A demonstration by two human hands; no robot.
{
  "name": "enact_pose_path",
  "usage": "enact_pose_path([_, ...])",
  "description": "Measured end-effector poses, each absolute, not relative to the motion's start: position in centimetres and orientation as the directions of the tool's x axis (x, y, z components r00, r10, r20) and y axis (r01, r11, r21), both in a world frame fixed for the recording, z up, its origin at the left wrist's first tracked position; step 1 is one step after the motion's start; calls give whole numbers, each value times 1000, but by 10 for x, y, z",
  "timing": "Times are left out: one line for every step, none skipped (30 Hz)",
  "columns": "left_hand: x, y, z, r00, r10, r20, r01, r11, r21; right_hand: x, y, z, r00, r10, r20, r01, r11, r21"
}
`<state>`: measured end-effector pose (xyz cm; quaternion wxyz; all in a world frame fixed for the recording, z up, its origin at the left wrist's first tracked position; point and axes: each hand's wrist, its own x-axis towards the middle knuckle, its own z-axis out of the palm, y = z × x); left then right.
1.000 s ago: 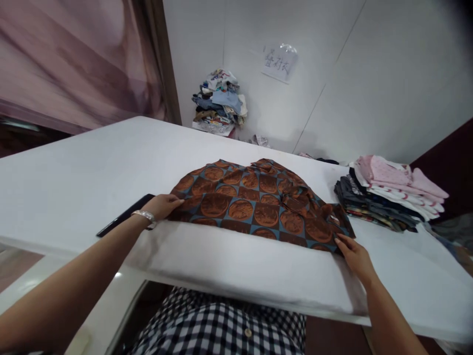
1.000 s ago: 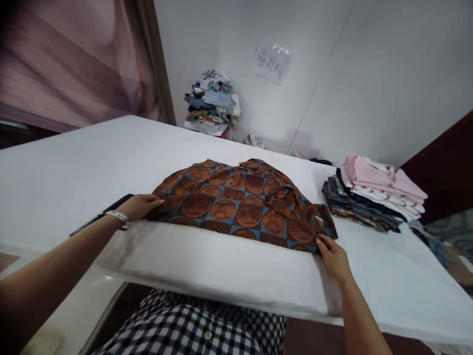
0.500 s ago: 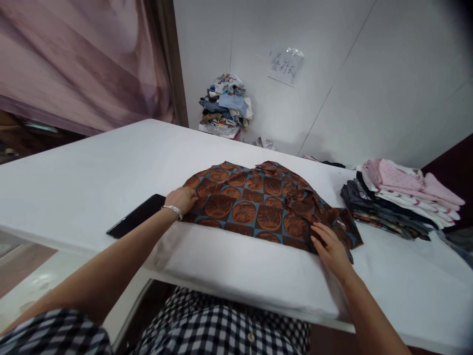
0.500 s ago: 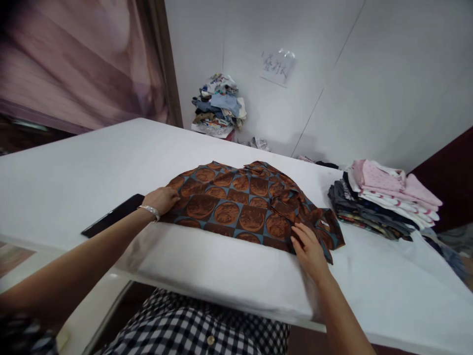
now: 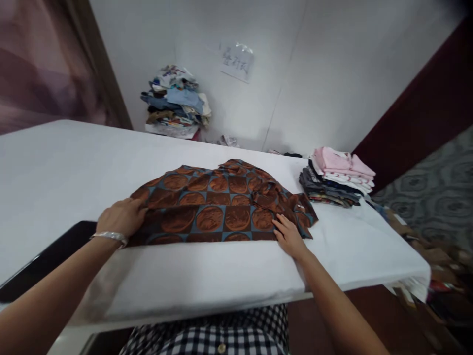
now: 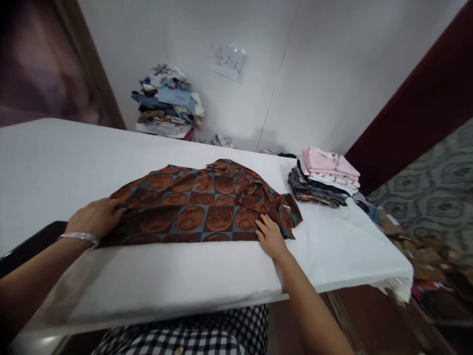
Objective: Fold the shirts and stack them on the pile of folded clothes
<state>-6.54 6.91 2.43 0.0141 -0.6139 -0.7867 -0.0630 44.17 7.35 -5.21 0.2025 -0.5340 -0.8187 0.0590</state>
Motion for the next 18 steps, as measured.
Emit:
enact_pose_path([-60, 73, 26, -208, 972, 112, 976, 197, 97, 440, 74, -50, -343, 904, 255, 851, 414, -324])
enact_pose_path([-53, 77, 29, -167, 978, 121, 981, 153, 118, 439, 74, -47, -339, 909, 241, 848, 406, -341])
enact_pose_path([-44, 82, 32, -122, 984, 131, 985, 104, 140, 438, 76, -43, -337, 913, 231, 841, 402, -362])
enact_pose_path([-33, 88, 35, -74, 987, 144, 987, 52, 154, 437, 78, -39, -335, 913, 232, 831, 403, -385])
enact_pose_path([-21, 94, 39, -21, 987, 160, 988, -5, 155, 435, 80, -34, -334, 910, 246, 818, 409, -405])
enact_pose_path([-8, 102, 42, 36, 985, 171, 988, -61, 145, 433, 83, -29, -333, 903, 270, 806, 421, -417])
enact_pose_path([5, 109, 45, 92, 980, 176, 985, -115, 129, 431, 86, -25, -329, 896, 297, 799, 432, -418])
enact_pose_path([20, 117, 48, 147, 973, 180, 979, -169, 112, 428, 89, -22, -326, 892, 313, 801, 437, -409])
enact_pose_path([35, 126, 50, 199, 963, 180, 971, -219, 96, 425, 91, -20, -327, 893, 308, 812, 433, -392])
enact_pose_path([51, 134, 52, 245, 954, 176, 961, -262, 86, 422, 93, -20, -329, 901, 283, 828, 419, -373])
enact_pose_path([67, 143, 53, 283, 944, 168, 950, -300, 87, 419, 93, -21, -332, 911, 244, 845, 402, -353])
enact_pose_path([84, 152, 54, 316, 935, 160, 938, -334, 98, 416, 93, -23, -332, 921, 204, 860, 384, -335])
enact_pose_path([100, 161, 54, 344, 927, 152, 925, -362, 116, 413, 93, -26, -332, 928, 170, 871, 370, -322])
enact_pose_path([117, 170, 53, 365, 920, 145, 913, -384, 136, 411, 92, -29, -330, 932, 150, 878, 362, -314])
enact_pose_path([133, 179, 52, 382, 914, 138, 903, -401, 155, 410, 90, -32, -329, 934, 143, 881, 358, -311])
enact_pose_path([150, 188, 51, 396, 908, 135, 894, -415, 169, 409, 89, -34, -327, 934, 145, 881, 357, -310])
enact_pose_path([166, 198, 49, 407, 903, 136, 887, -426, 177, 409, 89, -35, -327, 933, 149, 880, 358, -312])
enact_pose_path([181, 207, 47, 412, 901, 137, 884, -432, 180, 409, 88, -35, -327, 932, 156, 878, 361, -315])
